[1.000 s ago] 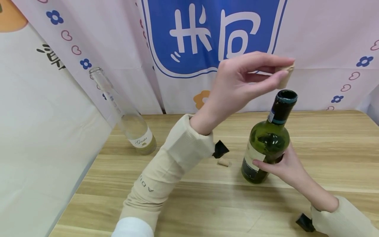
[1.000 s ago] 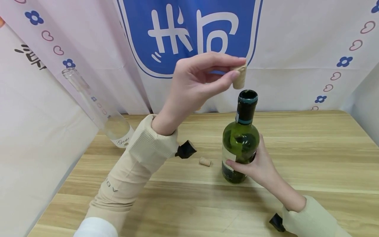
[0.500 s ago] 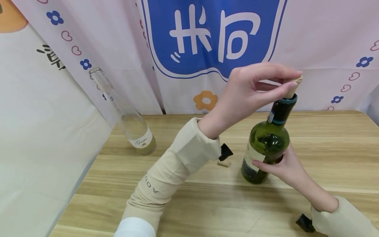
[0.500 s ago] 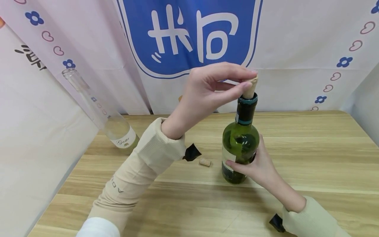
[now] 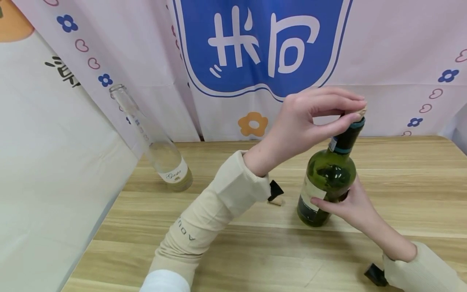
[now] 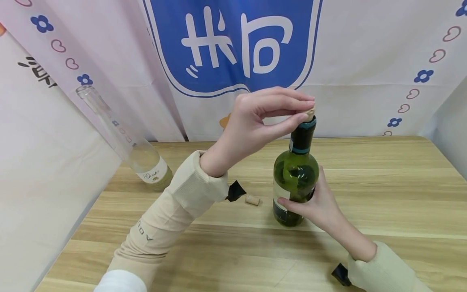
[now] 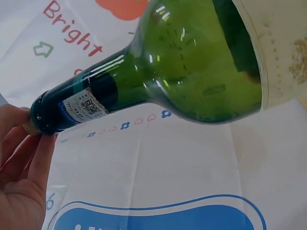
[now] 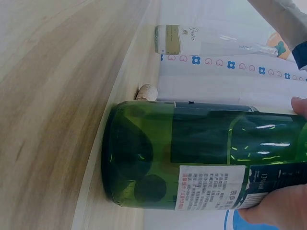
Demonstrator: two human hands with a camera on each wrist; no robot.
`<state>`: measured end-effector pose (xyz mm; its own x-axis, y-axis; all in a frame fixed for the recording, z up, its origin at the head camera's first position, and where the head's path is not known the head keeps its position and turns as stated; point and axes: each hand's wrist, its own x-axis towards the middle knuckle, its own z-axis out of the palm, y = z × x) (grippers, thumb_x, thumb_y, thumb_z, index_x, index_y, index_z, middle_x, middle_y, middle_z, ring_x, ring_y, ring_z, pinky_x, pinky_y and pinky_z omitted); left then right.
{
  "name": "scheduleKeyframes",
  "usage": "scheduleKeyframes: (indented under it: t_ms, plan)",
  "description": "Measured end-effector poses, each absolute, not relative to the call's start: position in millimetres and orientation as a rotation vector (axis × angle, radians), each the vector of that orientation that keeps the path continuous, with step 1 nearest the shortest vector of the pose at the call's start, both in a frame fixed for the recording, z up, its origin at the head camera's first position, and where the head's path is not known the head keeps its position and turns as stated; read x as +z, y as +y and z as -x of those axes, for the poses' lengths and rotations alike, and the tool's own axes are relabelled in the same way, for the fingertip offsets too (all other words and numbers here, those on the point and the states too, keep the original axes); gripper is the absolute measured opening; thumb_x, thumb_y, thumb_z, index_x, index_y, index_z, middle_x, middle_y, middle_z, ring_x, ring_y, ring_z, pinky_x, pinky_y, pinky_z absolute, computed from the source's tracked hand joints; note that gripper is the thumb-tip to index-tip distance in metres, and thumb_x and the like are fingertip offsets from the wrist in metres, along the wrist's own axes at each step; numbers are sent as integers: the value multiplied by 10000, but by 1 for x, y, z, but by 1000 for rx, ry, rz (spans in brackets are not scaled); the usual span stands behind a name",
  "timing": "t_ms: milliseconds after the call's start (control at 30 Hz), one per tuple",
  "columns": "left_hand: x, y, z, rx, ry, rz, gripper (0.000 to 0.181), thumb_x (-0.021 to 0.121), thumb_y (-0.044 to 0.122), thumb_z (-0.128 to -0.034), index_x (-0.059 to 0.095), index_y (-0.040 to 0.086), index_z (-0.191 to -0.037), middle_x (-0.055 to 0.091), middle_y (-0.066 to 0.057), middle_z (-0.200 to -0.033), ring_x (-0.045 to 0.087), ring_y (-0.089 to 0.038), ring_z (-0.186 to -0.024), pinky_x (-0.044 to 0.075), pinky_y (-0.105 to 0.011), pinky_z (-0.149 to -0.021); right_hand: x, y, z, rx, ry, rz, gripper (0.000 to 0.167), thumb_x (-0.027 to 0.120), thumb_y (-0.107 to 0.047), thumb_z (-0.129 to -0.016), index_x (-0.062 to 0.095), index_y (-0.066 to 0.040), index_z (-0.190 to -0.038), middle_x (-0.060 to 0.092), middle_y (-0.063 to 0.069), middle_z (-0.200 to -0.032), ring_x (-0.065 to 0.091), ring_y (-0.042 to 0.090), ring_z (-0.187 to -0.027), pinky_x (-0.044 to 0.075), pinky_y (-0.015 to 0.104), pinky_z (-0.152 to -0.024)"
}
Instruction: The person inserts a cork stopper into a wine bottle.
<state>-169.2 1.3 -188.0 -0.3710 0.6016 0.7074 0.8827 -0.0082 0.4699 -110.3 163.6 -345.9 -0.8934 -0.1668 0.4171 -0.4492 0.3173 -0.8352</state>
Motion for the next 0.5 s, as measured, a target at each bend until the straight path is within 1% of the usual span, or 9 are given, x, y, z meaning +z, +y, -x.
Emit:
scheduleKeyframes:
  t_ms: [200,367,500]
  plan:
    - [-188,3,170,-1186,-1886,1598,168,635,25,-829,682,-39,-976,661,-118,-1029,570,-91,-1024,425,-122,-854,-346,165,110,1617,-2324,-560,911,782,104,-598,318,-136,-1344,486,-35,-1186,488,56,-1038,364,132,-863]
    - [-192,4,168,-1201,-1858,1593,161,618,7,-834,672,-54,-972,656,-136,-1029,575,-99,-1017,418,-127,-876,-346,165,110,1590,-2336,-559,917,791,87,-597,320,-142,-1350,486,-49,-1189,484,45,-1039,356,124,-865]
    - [-194,4,168,-1214,-1830,1588,162,601,-5,-838,662,-69,-973,649,-154,-1029,577,-100,-993,427,-131,-868,-346,164,111,1593,-2338,-573,921,795,78,-598,319,-143,-1354,487,-42,-1195,482,52,-1050,359,127,-870]
